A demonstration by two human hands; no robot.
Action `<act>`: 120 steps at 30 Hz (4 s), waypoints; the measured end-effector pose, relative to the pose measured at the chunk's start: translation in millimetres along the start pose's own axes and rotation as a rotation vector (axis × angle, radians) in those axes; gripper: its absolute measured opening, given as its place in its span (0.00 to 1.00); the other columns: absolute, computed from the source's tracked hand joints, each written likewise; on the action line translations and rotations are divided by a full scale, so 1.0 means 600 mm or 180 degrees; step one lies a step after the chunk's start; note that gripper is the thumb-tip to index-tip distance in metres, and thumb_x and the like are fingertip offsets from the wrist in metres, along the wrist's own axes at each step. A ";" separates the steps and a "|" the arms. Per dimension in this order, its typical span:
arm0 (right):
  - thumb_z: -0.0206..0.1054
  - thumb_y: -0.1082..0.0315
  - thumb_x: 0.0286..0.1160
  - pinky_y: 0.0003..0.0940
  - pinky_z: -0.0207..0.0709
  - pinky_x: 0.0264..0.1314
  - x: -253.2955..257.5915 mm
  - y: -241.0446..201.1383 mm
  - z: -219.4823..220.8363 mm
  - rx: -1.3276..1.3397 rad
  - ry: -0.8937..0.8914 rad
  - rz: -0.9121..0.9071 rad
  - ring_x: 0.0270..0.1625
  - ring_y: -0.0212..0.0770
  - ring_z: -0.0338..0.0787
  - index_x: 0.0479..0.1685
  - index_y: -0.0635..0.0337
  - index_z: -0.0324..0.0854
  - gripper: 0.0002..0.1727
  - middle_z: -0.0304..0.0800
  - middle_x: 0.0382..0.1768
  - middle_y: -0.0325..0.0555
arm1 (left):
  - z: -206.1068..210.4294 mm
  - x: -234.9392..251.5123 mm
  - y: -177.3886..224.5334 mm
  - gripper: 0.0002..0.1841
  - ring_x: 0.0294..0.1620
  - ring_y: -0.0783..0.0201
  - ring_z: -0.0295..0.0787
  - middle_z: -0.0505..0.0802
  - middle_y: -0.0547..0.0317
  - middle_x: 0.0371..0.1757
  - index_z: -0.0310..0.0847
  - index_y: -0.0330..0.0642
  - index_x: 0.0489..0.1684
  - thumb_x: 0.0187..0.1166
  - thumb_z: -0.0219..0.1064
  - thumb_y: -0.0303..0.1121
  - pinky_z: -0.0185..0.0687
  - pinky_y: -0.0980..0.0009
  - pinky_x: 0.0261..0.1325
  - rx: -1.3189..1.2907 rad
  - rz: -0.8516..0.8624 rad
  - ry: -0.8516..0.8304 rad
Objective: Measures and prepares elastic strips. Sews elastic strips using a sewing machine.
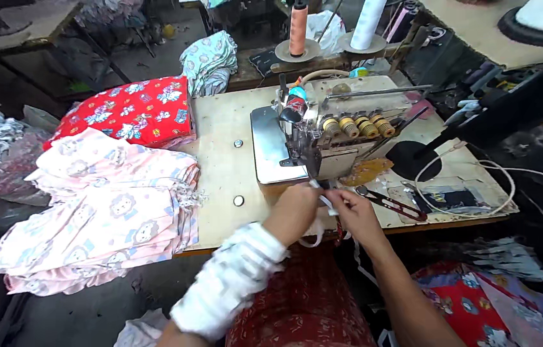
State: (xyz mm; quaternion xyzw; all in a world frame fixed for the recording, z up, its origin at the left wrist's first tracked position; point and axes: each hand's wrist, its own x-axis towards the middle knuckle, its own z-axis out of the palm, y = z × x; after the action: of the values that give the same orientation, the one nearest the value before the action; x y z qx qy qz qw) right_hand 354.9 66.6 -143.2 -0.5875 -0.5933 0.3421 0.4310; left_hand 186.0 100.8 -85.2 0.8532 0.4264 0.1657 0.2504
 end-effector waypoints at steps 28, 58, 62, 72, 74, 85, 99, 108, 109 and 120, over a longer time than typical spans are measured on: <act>0.67 0.61 0.82 0.37 0.85 0.30 -0.184 -0.049 0.114 -0.0772 -0.0596 -0.2202 0.26 0.44 0.89 0.63 0.68 0.85 0.20 0.91 0.31 0.52 | -0.029 -0.249 -0.036 0.49 0.80 0.59 0.79 0.76 0.68 0.86 0.49 0.74 0.93 0.67 0.44 0.82 0.84 0.61 0.70 -0.5133 0.1036 0.1683; 0.68 0.66 0.80 0.22 0.73 0.37 -0.131 0.063 -0.070 -0.0996 -0.0394 0.0204 0.29 0.24 0.79 0.49 0.70 0.86 0.13 0.86 0.29 0.43 | 0.106 -0.315 -0.157 0.06 0.40 0.53 0.95 0.95 0.42 0.40 0.92 0.29 0.43 0.76 0.71 0.22 0.90 0.58 0.50 -0.0213 -0.0930 0.2113; 0.68 0.64 0.80 0.21 0.74 0.37 -0.124 0.079 -0.044 -0.1043 -0.0211 0.0049 0.29 0.23 0.79 0.49 0.71 0.84 0.15 0.84 0.28 0.43 | 0.118 -0.307 -0.169 0.12 0.38 0.52 0.92 0.93 0.42 0.37 0.84 0.26 0.47 0.74 0.75 0.26 0.89 0.58 0.45 -0.0196 -0.1148 0.2305; 0.68 0.64 0.80 0.14 0.71 0.34 -0.118 0.093 -0.023 -0.0990 -0.0310 -0.0204 0.28 0.19 0.77 0.47 0.72 0.83 0.15 0.84 0.27 0.42 | 0.124 -0.327 -0.217 0.20 0.63 0.39 0.82 0.91 0.42 0.54 0.87 0.36 0.42 0.66 0.81 0.45 0.63 0.39 0.68 0.0746 -0.1155 0.2822; 0.68 0.64 0.80 0.13 0.70 0.34 -0.117 0.095 -0.024 -0.0935 -0.0303 -0.0187 0.28 0.17 0.77 0.46 0.72 0.83 0.15 0.84 0.27 0.41 | 0.123 -0.328 -0.220 0.20 0.63 0.40 0.82 0.91 0.44 0.53 0.87 0.37 0.42 0.67 0.80 0.45 0.62 0.39 0.69 0.0709 -0.1140 0.2802; 0.74 0.70 0.68 0.13 0.76 0.32 -0.118 0.085 -0.086 -0.0165 -0.1013 0.0489 0.27 0.16 0.84 0.46 0.65 0.84 0.11 0.89 0.28 0.28 | 0.111 -0.329 -0.220 0.20 0.65 0.38 0.80 0.91 0.44 0.54 0.90 0.39 0.37 0.67 0.80 0.49 0.58 0.35 0.69 0.0546 -0.1266 0.2514; 0.76 0.64 0.75 0.42 0.78 0.42 -0.135 0.097 -0.101 -0.1200 0.0682 0.0765 0.34 0.42 0.83 0.44 0.69 0.87 0.14 0.88 0.34 0.53 | 0.100 -0.325 -0.214 0.27 0.66 0.27 0.76 0.90 0.33 0.56 0.89 0.33 0.39 0.64 0.79 0.53 0.51 0.26 0.67 0.0592 -0.1346 0.2416; 0.76 0.65 0.74 0.36 0.78 0.44 -0.139 0.112 -0.101 -0.0984 0.1092 0.0825 0.35 0.36 0.84 0.46 0.66 0.89 0.12 0.90 0.36 0.49 | 0.101 -0.324 -0.209 0.27 0.64 0.26 0.76 0.89 0.32 0.54 0.89 0.32 0.36 0.65 0.76 0.55 0.52 0.28 0.66 0.0658 -0.1371 0.2363; 0.75 0.67 0.75 0.35 0.79 0.45 -0.138 0.115 -0.102 -0.0956 0.1073 0.0781 0.37 0.36 0.86 0.47 0.66 0.89 0.11 0.92 0.38 0.50 | 0.101 -0.323 -0.208 0.27 0.64 0.26 0.76 0.89 0.31 0.54 0.89 0.32 0.36 0.65 0.76 0.55 0.52 0.28 0.66 0.0648 -0.1381 0.2356; 0.74 0.69 0.75 0.32 0.76 0.42 -0.136 0.119 -0.086 -0.0937 0.1255 0.0704 0.34 0.33 0.83 0.45 0.65 0.89 0.08 0.90 0.37 0.48 | 0.100 -0.322 -0.207 0.23 0.64 0.27 0.75 0.90 0.33 0.52 0.92 0.36 0.38 0.66 0.77 0.51 0.50 0.28 0.66 0.0581 -0.1346 0.2357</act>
State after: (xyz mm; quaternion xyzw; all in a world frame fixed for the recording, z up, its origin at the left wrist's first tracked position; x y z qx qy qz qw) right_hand 425.4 -14.1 -196.9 -0.7603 -0.4735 0.1762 0.4081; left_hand 23.4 -9.7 -218.3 0.6488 0.6657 0.3672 0.0325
